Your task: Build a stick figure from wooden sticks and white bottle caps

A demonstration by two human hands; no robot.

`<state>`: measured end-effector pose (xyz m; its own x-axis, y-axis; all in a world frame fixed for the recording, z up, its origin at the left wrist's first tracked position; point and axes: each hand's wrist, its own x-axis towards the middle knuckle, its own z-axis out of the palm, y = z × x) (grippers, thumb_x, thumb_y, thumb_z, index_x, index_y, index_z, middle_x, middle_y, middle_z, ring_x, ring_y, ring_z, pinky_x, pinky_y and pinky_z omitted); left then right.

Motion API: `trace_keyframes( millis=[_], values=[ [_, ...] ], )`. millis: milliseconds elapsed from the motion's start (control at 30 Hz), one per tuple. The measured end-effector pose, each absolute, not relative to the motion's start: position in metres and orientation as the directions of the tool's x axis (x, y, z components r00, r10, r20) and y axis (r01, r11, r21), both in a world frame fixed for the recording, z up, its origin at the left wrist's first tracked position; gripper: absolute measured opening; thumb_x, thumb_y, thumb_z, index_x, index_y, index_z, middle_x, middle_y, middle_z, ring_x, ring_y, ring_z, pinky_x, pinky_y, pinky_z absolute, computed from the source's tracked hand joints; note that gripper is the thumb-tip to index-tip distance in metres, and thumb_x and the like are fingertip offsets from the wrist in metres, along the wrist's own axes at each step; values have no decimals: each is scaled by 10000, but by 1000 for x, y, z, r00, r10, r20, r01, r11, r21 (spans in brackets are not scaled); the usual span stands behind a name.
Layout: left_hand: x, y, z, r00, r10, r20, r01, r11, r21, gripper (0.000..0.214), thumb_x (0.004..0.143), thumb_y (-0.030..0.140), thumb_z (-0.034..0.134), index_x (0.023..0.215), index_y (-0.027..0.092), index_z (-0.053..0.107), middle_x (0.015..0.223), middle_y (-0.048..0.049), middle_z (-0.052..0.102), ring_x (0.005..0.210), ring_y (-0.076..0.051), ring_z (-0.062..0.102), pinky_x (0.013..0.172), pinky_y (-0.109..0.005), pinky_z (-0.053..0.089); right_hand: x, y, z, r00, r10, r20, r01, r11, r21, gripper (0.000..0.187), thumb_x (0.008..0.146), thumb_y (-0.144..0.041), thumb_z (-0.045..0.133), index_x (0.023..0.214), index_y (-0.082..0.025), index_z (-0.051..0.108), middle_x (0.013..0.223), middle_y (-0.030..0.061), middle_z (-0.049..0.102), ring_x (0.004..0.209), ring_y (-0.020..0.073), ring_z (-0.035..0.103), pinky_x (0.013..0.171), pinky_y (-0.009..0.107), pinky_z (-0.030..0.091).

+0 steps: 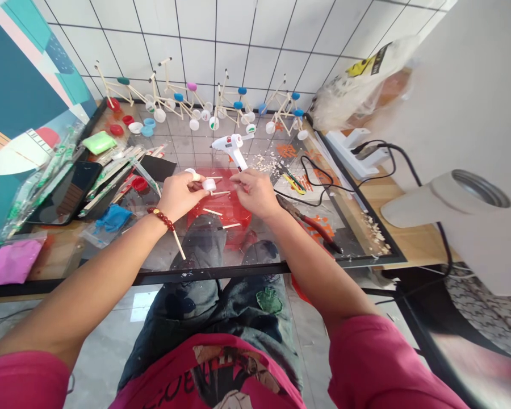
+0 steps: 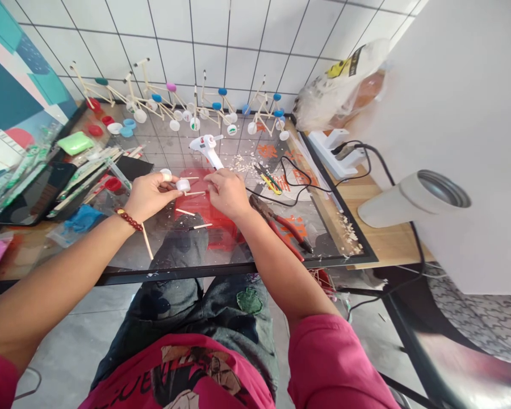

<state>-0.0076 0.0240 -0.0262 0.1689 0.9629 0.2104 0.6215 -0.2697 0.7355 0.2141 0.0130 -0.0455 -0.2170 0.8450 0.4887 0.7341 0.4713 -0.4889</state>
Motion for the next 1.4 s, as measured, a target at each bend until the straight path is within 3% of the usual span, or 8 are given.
trace_keyframes(
  millis=[200, 700, 1067, 1400],
  values=[
    [-8, 26, -28, 178, 960, 214, 616, -278, 737, 293, 668, 268, 794, 950, 188, 789, 844, -37, 759, 736, -179, 694, 754, -286, 557, 214, 14, -48, -259, 852, 455, 727, 482, -489, 146, 824, -160, 642, 876, -217, 766, 936, 63, 719, 918, 232, 656, 881, 387, 475],
    [-6, 22, -24, 171, 963, 210, 613, -271, 742, 285, 681, 246, 784, 959, 181, 790, 872, -40, 767, 752, -181, 701, 772, -286, 563, 207, 14, -52, -388, 810, 440, 672, 575, -467, 163, 908, -261, 646, 1002, -244, 778, 975, 57, 720, 954, 216, 641, 904, 361, 443],
    [-6, 24, -26, 169, 963, 208, 615, -268, 741, 301, 683, 235, 784, 980, 181, 790, 856, -34, 760, 739, -172, 694, 755, -267, 555, 205, 14, -49, -385, 819, 426, 666, 566, -486, 178, 897, -208, 629, 996, -226, 775, 988, 62, 716, 961, 215, 643, 908, 357, 438],
    [-7, 23, -23, 186, 964, 189, 631, -264, 729, 344, 691, 220, 754, 1029, 157, 773, 895, -37, 745, 714, -151, 679, 765, -270, 563, 211, 17, -50, -287, 810, 511, 665, 552, -502, 333, 847, -45, 500, 1011, -184, 754, 981, 69, 727, 932, 203, 655, 901, 335, 479]
  ],
)
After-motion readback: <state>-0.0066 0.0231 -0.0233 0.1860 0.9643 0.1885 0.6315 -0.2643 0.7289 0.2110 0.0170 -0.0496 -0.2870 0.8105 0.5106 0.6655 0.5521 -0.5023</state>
